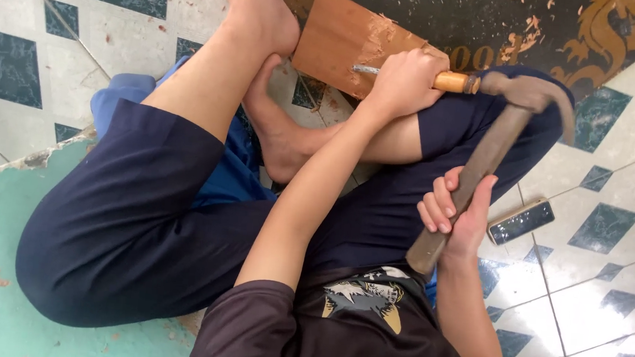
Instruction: Carving a piece of wood using a hammer and a chisel while sitting on the floor.
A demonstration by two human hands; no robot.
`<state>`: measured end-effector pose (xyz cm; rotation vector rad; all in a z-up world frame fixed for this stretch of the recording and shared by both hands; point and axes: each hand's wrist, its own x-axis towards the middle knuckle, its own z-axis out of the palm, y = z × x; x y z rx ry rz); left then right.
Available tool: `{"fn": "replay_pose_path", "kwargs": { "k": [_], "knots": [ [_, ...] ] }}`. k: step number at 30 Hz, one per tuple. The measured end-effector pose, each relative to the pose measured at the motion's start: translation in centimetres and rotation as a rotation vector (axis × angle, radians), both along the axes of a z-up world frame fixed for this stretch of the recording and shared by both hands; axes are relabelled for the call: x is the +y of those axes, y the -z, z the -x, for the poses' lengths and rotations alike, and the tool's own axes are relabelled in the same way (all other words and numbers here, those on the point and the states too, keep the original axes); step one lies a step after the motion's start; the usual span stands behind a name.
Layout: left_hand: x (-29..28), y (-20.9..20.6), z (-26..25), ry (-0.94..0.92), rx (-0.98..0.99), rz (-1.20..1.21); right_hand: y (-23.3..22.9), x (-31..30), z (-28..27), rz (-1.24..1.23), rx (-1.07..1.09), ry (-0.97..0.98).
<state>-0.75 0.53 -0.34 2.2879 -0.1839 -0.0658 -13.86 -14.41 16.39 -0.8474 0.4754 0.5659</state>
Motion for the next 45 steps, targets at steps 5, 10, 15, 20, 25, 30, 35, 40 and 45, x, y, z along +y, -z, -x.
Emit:
{"fn": "replay_pose_path", "kwargs": {
  "k": [5, 10, 15, 20, 25, 30, 35, 40, 45],
  "knots": [
    [-0.2, 0.0, 1.0, -0.108, -0.068, 0.041, -0.2, 0.7, 0.4, -0.021, -0.059, 0.102],
    [-0.3, -0.3, 1.1, -0.155, -0.093, 0.041, -0.2, 0.2, 0.0, -0.013, 0.037, -0.006],
    [-0.3, -0.4, 1.3, -0.198, -0.129, 0.068, -0.2, 0.7, 0.6, 0.056, 0.042, 0.025],
    [-0.2, -0.7, 1.3, -0.182, -0.113, 0.054, 0.4, 0.7, 0.4, -0.067, 0.053, 0.041],
    [0.2, -1.0, 0.5, -0.156, -0.069, 0.032, -0.4, 0.9, -0.3, -0.096, 0.043, 0.003],
    [0.1, -0.1, 0.2, -0.029, 0.082, -0.043, -0.9, 0.7, 0.0, 0.007, 0.044, -0.004],
    [0.0, -0.3, 0.0, -0.070, 0.093, -0.025, -0.2, -0.8, -0.2, -0.153, -0.027, 0.043],
    [-0.8, 0.4, -0.3, -0.177, 0.120, 0.010, 0.3, -1.7, -1.8, -0.189, 0.030, -0.014],
    [-1.0, 1.5, -0.1, -0.255, 0.002, -0.013, -0.9, -1.6, -3.2, -0.262, -0.157, 0.028]
  ]
}}
